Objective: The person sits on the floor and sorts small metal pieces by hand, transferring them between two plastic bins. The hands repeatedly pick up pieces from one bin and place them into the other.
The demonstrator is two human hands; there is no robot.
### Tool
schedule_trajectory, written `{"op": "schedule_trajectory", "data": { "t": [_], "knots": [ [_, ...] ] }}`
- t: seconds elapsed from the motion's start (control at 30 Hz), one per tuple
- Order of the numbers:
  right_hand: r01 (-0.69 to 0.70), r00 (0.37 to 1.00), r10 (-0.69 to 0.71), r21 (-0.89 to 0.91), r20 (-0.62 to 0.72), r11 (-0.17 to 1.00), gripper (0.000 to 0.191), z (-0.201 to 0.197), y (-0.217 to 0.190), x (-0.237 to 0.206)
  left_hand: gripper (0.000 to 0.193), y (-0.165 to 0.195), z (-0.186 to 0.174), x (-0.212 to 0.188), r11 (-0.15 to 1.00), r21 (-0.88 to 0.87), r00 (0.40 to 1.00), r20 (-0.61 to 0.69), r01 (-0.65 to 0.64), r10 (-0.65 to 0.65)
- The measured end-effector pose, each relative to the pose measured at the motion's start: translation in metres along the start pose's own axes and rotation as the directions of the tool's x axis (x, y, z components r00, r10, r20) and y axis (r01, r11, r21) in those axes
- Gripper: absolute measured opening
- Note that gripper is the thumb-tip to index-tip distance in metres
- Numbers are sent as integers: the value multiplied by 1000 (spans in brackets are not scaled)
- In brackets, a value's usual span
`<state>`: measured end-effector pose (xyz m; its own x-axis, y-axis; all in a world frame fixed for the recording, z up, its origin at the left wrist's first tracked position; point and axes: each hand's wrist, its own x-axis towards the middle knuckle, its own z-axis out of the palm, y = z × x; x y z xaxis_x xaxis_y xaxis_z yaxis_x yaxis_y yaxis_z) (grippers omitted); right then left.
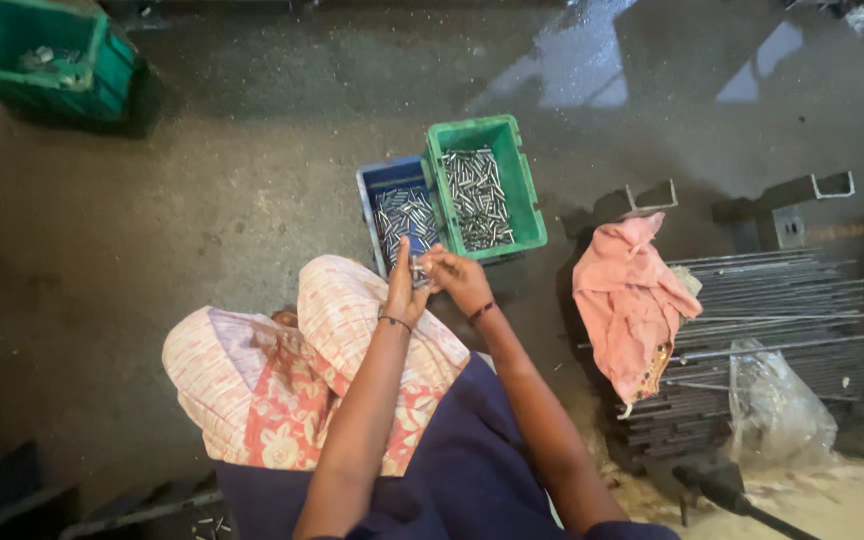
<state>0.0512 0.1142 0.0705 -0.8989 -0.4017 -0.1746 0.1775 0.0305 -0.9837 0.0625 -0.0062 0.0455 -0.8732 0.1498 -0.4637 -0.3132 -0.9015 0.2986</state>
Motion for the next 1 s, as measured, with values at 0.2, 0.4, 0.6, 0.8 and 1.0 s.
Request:
{"op": "schedule_trajectory", "data": {
  "t": [0.2, 0.4, 0.6, 0.8, 1.0],
  "knots": [
    [49, 996, -56, -104, -68, 993, 25, 1, 9, 3, 73, 7, 15, -7, 995, 86, 995, -91, 41, -33],
    [-107, 992, 124, 341, -28, 934, 24, 2, 8, -3, 74, 5, 10, -3, 994, 109, 1000, 4, 12, -12],
    [-66, 991, 86, 176, -107, 982, 16, -4, 0, 5, 81, 5, 9, -3, 1000, -11, 999, 24, 25, -25],
    [176, 965, -261, -734, -3, 656, 18, -2, 4, 7, 80, 9, 16, -10, 999, 4, 999, -37, 34, -34],
    [-139, 988, 139, -9, 61, 990, 20, -5, 2, 2, 83, 6, 10, -6, 999, 50, 999, 47, 21, -23]
  ]
}}
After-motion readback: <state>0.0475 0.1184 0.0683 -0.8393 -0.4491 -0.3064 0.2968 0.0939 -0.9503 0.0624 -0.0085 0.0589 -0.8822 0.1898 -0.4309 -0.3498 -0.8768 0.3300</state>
